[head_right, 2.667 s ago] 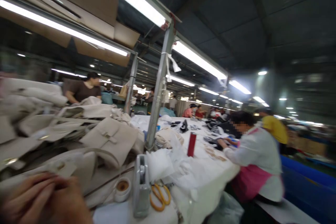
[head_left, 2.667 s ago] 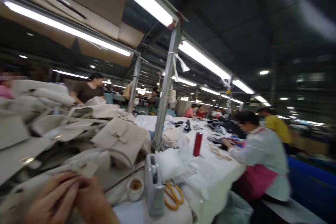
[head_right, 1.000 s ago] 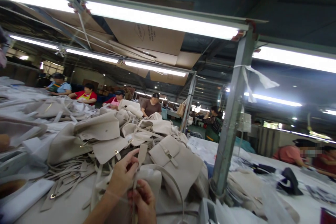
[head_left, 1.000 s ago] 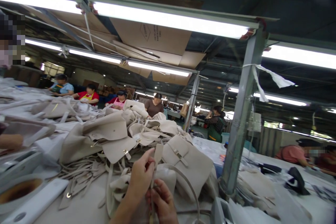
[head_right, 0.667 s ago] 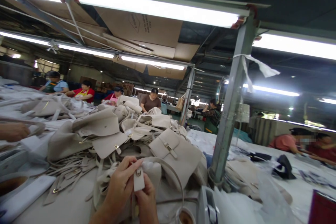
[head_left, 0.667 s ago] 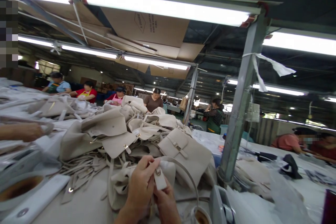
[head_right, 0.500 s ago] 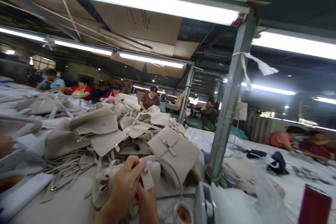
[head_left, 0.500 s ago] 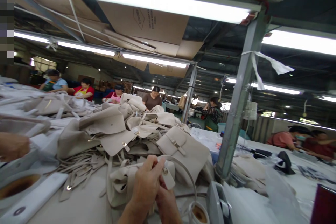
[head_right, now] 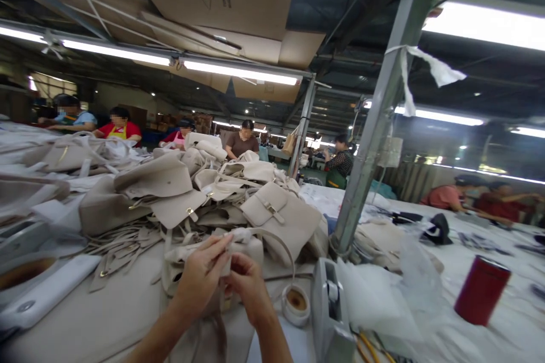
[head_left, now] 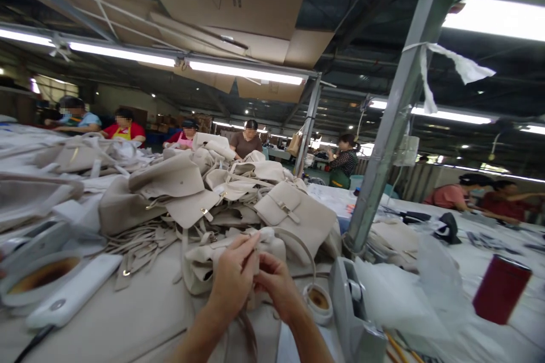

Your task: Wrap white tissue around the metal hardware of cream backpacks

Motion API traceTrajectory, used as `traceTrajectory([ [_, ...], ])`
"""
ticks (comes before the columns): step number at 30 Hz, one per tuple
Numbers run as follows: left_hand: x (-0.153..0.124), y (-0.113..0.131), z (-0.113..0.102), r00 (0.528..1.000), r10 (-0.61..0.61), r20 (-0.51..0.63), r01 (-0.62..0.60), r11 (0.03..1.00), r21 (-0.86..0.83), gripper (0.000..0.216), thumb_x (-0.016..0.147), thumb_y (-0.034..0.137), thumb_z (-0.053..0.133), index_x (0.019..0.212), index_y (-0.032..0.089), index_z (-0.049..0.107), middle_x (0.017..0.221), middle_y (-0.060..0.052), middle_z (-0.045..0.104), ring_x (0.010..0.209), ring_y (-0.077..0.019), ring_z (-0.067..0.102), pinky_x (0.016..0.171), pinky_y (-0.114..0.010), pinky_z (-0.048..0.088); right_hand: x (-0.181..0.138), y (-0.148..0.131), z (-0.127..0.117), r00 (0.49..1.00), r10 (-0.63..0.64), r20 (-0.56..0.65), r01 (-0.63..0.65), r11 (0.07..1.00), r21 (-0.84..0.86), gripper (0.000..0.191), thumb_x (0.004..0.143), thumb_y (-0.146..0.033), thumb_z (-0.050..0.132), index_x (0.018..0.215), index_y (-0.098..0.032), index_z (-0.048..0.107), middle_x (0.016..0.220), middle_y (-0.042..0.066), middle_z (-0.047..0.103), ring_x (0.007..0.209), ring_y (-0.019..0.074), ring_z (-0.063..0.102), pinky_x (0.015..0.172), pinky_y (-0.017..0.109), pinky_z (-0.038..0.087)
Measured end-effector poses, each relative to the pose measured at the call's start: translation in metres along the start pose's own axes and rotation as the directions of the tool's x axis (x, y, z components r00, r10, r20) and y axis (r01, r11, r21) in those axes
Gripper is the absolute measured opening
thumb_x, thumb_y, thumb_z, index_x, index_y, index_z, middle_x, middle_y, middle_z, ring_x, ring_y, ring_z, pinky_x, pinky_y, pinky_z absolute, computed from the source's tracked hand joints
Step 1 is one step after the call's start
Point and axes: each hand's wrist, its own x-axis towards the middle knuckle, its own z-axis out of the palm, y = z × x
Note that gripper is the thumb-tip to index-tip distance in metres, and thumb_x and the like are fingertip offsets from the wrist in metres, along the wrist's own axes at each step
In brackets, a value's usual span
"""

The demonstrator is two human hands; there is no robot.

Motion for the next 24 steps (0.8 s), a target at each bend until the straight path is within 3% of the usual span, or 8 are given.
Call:
traceTrajectory([
  [3, -0.002, -0.005, 0.002, 0.984, -0.176, -0.034, 0.165, 0.962, -0.219, 0.036, 0.075, 0.02, 0.056, 0.11, 0.018, 0.066, 0.083, -0.003, 0.07, 0.078, -0.019, 0.065, 0.075, -0.031, 0.051, -0.004, -0.004, -0.004, 0.996, 0.091, -0.015, -0.092, 0.995, -0.048, 0.025, 0.06, -0.024, 0.077, 0.084, -0.018, 0.075, 0.067, -0.001, 0.067, 0.057, 0.0107, 0.05, 0.05, 0.02, 0.036],
  [6, -0.007, -0.011, 0.003, 0.925, -0.376, 0.054, 0.364, 0.835, -0.413, 0.035, 0.07, 0.027, 0.066, 0.103, 0.018, 0.056, 0.061, 0.004, 0.063, 0.054, -0.0147, 0.057, 0.053, -0.025, 0.045, -0.008, -0.003, -0.008, 0.997, 0.074, 0.035, -0.072, 0.996, -0.043, 0.03, 0.06, -0.027, 0.081, 0.089, -0.019, 0.075, 0.068, -0.001, 0.067, 0.059, 0.0103, 0.051, 0.053, 0.02, 0.037],
  [8, -0.013, -0.013, 0.002, 0.904, -0.406, 0.131, 0.418, 0.78, -0.466, 0.031, 0.069, 0.031, 0.068, 0.094, 0.018, 0.054, 0.06, 0.004, 0.064, 0.051, -0.0135, 0.056, 0.049, -0.023, 0.042, -0.01, -0.002, -0.008, 0.997, 0.06, 0.049, -0.058, 0.998, -0.033, 0.027, 0.063, -0.028, 0.081, 0.087, -0.019, 0.075, 0.064, -0.001, 0.066, 0.058, 0.0096, 0.05, 0.053, 0.02, 0.037],
  [11, -0.023, -0.017, 0.001, 0.923, -0.354, 0.152, 0.38, 0.768, -0.516, 0.03, 0.07, 0.028, 0.067, 0.095, 0.018, 0.055, 0.071, -0.001, 0.069, 0.064, -0.0158, 0.063, 0.06, -0.025, 0.047, -0.017, 0.001, -0.007, 0.996, 0.06, 0.061, -0.061, 0.998, 0.008, 0.028, 0.063, -0.023, 0.079, 0.091, -0.02, 0.075, 0.065, -0.002, 0.067, 0.058, 0.0095, 0.052, 0.056, 0.021, 0.038],
  [14, -0.034, -0.022, 0.0, 0.948, -0.302, 0.106, 0.312, 0.803, -0.508, 0.03, 0.072, 0.024, 0.065, 0.1, 0.02, 0.054, 0.077, 0.0, 0.07, 0.075, -0.0174, 0.065, 0.07, -0.027, 0.049, -0.025, 0.006, -0.006, 0.995, 0.055, 0.082, -0.061, 0.995, 0.078, 0.045, 0.062, -0.015, 0.075, 0.106, -0.023, 0.071, 0.075, -0.001, 0.071, 0.065, 0.0115, 0.057, 0.061, 0.022, 0.042],
  [16, -0.04, -0.025, -0.001, 0.95, -0.29, 0.118, 0.311, 0.839, -0.446, 0.021, 0.074, 0.026, 0.064, 0.094, 0.019, 0.058, 0.078, -0.001, 0.069, 0.075, -0.0174, 0.064, 0.07, -0.027, 0.049, -0.03, 0.01, -0.005, 0.999, 0.039, 0.006, -0.04, 0.993, 0.111, 0.05, 0.061, -0.014, 0.075, 0.109, -0.024, 0.069, 0.076, -0.002, 0.072, 0.067, 0.0126, 0.059, 0.062, 0.023, 0.044],
  [21, -0.043, -0.028, -0.006, 0.875, -0.4, 0.275, 0.473, 0.828, -0.301, 0.019, 0.075, 0.035, 0.061, 0.076, 0.017, 0.064, 0.076, -0.002, 0.066, 0.072, -0.0181, 0.06, 0.062, -0.027, 0.049, -0.034, 0.018, -0.002, 0.975, -0.01, -0.222, 0.031, 0.995, 0.09, 0.057, 0.059, -0.015, 0.075, 0.114, -0.021, 0.063, 0.075, -0.001, 0.073, 0.069, 0.0138, 0.061, 0.062, 0.024, 0.045],
  [24, -0.039, -0.027, -0.008, 0.858, -0.414, 0.305, 0.491, 0.836, -0.247, 0.018, 0.073, 0.034, 0.061, 0.074, 0.016, 0.066, 0.069, 0.0, 0.063, 0.065, -0.0158, 0.056, 0.059, -0.025, 0.045, -0.033, 0.017, 0.0, 0.956, -0.043, -0.289, 0.062, 0.996, 0.058, 0.062, 0.057, -0.015, 0.076, 0.116, -0.021, 0.06, 0.073, -0.002, 0.072, 0.068, 0.0137, 0.062, 0.063, 0.025, 0.047],
])
